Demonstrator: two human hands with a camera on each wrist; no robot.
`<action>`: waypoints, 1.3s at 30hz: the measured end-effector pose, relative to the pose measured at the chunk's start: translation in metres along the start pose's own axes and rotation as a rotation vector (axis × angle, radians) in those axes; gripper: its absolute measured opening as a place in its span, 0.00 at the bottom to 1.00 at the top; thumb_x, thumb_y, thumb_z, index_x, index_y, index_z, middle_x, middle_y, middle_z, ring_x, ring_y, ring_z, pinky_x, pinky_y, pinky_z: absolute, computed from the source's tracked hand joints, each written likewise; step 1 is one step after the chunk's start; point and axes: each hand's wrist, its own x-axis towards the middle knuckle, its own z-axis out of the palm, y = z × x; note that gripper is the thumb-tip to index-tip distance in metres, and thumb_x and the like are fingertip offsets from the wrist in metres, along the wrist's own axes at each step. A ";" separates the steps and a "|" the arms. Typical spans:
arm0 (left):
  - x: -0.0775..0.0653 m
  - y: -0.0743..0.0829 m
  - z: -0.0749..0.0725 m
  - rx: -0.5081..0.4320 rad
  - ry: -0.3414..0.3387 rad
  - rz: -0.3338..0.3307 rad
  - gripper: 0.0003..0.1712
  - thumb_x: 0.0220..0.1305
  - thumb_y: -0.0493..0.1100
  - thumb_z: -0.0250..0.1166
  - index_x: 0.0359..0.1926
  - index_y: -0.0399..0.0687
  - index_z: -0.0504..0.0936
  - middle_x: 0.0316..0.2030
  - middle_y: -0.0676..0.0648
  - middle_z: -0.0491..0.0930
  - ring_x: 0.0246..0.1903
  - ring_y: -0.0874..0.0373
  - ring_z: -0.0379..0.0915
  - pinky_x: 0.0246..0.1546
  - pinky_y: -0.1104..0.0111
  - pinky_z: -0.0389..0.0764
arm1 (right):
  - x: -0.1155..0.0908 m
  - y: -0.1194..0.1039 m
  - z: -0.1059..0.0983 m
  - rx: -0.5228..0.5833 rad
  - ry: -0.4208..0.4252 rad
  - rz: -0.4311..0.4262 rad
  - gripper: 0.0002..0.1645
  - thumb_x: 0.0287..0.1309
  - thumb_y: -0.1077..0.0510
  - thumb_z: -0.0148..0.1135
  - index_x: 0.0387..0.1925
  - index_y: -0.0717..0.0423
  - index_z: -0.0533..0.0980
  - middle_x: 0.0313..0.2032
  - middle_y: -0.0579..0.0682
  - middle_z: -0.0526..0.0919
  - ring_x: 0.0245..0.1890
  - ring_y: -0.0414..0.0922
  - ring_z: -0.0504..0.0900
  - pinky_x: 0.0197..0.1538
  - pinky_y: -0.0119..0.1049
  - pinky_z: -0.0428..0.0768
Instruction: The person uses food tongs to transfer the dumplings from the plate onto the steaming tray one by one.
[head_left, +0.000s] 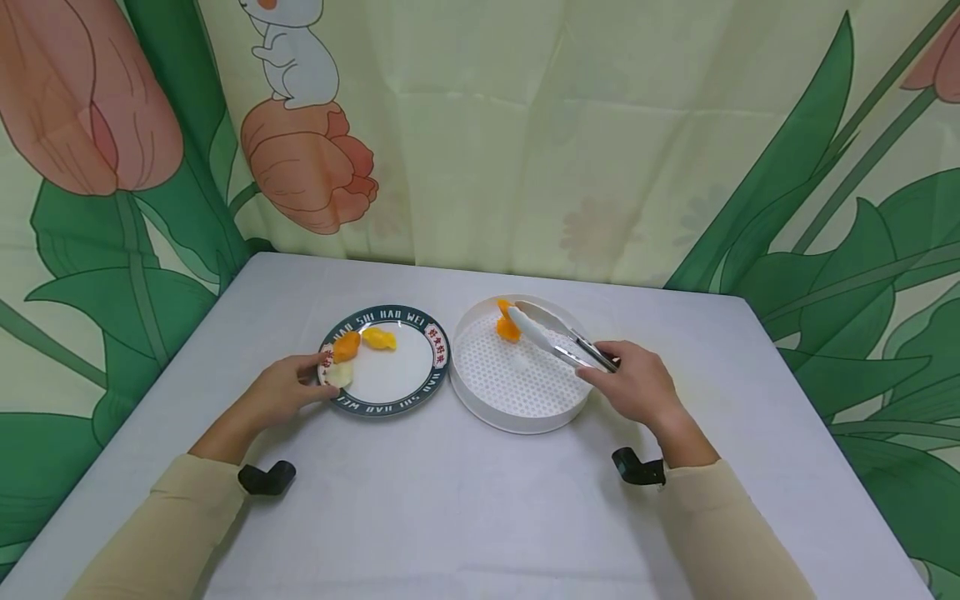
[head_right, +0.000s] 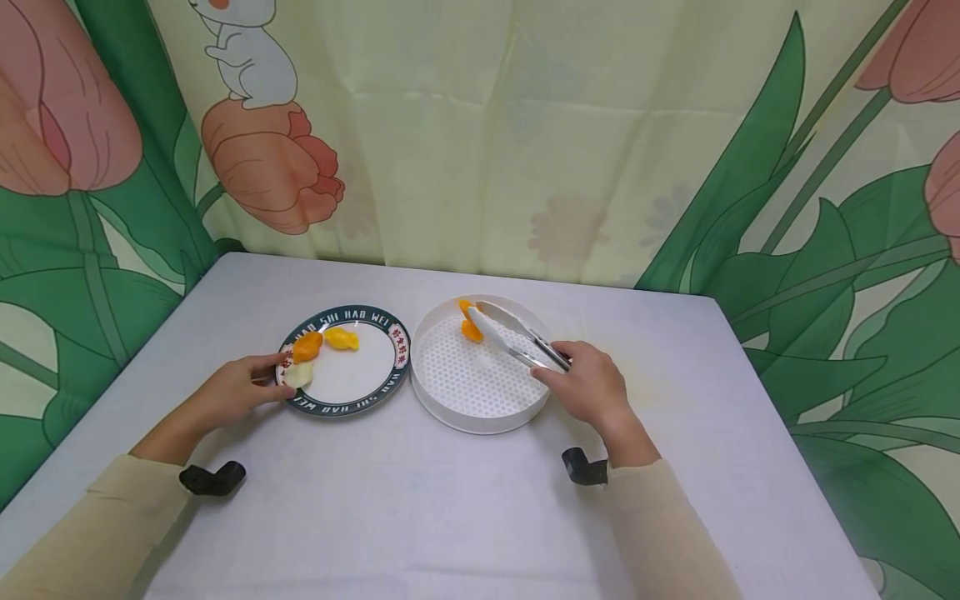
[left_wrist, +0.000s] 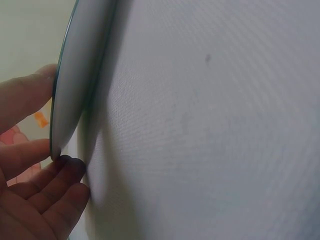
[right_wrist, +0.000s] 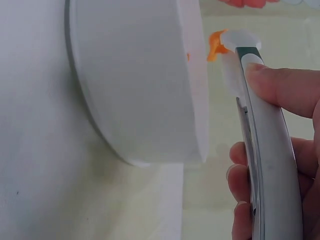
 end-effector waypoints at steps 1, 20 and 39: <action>0.000 0.000 0.000 -0.002 0.001 -0.001 0.48 0.62 0.53 0.70 0.74 0.35 0.60 0.68 0.25 0.61 0.65 0.30 0.61 0.58 0.46 0.74 | 0.000 0.002 0.000 -0.004 -0.001 0.006 0.34 0.62 0.44 0.64 0.61 0.62 0.76 0.53 0.62 0.81 0.47 0.56 0.77 0.42 0.46 0.75; -0.001 0.001 0.001 -0.005 -0.002 -0.024 0.49 0.62 0.53 0.70 0.75 0.36 0.59 0.68 0.25 0.62 0.65 0.30 0.61 0.58 0.46 0.74 | 0.007 0.012 0.003 -0.053 -0.040 0.137 0.39 0.63 0.40 0.61 0.65 0.64 0.72 0.59 0.66 0.76 0.52 0.60 0.75 0.48 0.54 0.75; 0.000 0.000 0.002 -0.005 0.007 -0.012 0.48 0.62 0.52 0.70 0.74 0.35 0.59 0.68 0.25 0.61 0.65 0.30 0.61 0.58 0.46 0.75 | 0.015 0.008 0.007 -0.093 -0.064 0.152 0.39 0.62 0.41 0.61 0.65 0.63 0.72 0.57 0.64 0.79 0.49 0.58 0.76 0.45 0.51 0.75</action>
